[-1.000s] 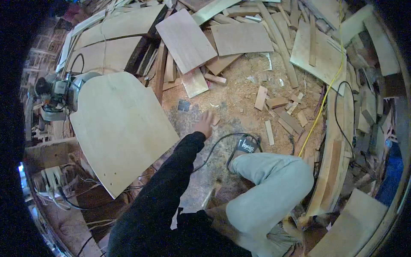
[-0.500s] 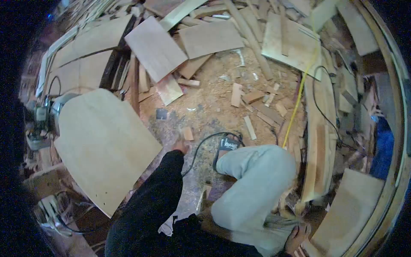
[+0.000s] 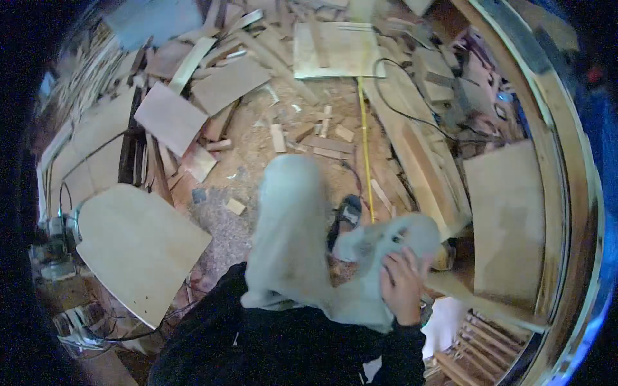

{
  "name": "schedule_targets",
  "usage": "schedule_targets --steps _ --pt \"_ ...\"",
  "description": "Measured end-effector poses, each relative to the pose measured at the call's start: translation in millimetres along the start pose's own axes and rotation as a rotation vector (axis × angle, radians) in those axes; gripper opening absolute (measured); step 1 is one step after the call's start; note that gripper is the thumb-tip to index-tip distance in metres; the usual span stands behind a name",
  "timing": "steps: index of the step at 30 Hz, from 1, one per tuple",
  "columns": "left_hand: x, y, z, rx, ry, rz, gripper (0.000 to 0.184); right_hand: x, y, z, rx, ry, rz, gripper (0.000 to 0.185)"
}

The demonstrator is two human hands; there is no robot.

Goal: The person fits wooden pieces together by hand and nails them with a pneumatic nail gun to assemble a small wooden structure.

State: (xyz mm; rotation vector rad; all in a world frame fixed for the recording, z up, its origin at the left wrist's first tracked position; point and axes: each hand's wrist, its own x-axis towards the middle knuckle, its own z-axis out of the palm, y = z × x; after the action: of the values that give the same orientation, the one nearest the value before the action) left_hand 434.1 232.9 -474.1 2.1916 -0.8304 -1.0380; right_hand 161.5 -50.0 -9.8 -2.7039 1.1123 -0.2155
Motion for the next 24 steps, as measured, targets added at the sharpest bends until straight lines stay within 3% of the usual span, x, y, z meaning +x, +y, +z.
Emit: schedule_targets --steps 4,8,12,15,20,22,23,24 --pt "-20 46 -50 -0.135 0.077 -0.255 0.046 18 11 17 0.099 0.066 -0.111 0.018" --pt "-56 95 -111 -0.565 0.305 -0.421 0.044 28 6 17 0.288 0.085 -0.217 0.014" --pt "-80 165 -187 -1.068 0.564 -0.264 0.042 31 2 26 0.345 0.085 -0.275 0.014" --pt "-110 246 -236 -1.189 0.645 -0.033 0.041 33 -1 24 0.295 0.057 -0.271 0.018" --pt "-130 359 -254 -0.787 0.608 0.375 0.035 45 10 25 0.439 0.069 -0.18 0.025" --pt "-120 407 -254 -0.262 0.532 0.42 0.035 58 8 28 0.509 0.108 -0.106 0.029" --pt "-112 419 -253 -0.275 0.492 0.427 0.035 67 4 24 0.323 0.097 -0.035 0.035" --pt "-105 428 -250 0.185 0.471 0.403 0.035 72 3 20 0.134 0.068 0.041 0.042"
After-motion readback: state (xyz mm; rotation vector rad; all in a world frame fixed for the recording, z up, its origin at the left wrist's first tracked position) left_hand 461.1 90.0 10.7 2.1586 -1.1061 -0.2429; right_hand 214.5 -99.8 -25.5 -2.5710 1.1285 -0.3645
